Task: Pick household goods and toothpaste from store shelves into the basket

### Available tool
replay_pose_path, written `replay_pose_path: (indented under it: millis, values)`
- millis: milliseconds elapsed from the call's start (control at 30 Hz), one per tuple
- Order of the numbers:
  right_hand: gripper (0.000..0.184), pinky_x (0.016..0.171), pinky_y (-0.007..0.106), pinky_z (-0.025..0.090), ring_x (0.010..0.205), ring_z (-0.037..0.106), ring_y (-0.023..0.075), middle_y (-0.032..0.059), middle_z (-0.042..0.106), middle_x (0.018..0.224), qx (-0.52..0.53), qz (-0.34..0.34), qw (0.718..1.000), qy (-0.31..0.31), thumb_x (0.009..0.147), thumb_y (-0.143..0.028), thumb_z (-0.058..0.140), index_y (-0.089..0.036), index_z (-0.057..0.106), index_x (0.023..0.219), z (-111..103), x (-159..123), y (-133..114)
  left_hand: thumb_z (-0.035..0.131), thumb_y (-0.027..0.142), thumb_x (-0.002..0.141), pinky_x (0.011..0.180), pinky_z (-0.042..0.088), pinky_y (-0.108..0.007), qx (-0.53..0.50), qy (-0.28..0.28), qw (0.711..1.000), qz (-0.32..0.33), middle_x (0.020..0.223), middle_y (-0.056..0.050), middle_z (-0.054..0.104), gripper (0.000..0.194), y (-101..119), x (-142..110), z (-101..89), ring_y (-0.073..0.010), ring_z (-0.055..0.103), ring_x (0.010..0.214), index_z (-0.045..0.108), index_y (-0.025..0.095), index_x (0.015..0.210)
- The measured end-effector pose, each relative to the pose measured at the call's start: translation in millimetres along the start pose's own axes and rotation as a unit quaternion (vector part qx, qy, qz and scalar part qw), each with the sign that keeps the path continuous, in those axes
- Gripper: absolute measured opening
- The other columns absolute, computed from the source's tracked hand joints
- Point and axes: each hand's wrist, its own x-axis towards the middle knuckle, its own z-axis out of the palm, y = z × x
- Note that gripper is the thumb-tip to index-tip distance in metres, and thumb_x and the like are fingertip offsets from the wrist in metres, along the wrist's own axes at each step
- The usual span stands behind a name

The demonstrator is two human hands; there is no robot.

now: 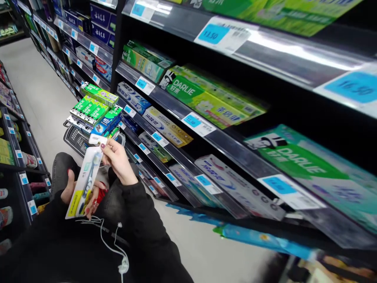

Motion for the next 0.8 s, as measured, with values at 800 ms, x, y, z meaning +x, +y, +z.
replay_pose_path:
  millis: [800]
  values:
    - [0.046, 0.035, 0.018, 0.023, 0.039, 0.032, 0.0050, -0.0081, 0.043, 0.055, 0.030, -0.134, 0.991, -0.006, 0.069, -0.055, 0.072, -0.022, 0.040, 0.072, -36, 0, -9, 0.073, 0.032, 0.064, 0.046, 0.043, -0.022, 0.213, 0.041, 0.974, -0.058, 0.090, -0.006, 0.061, 0.069, 4, -7, 18.5, -0.0111, 0.056, 0.056, 0.047, 0.014, 0.125]
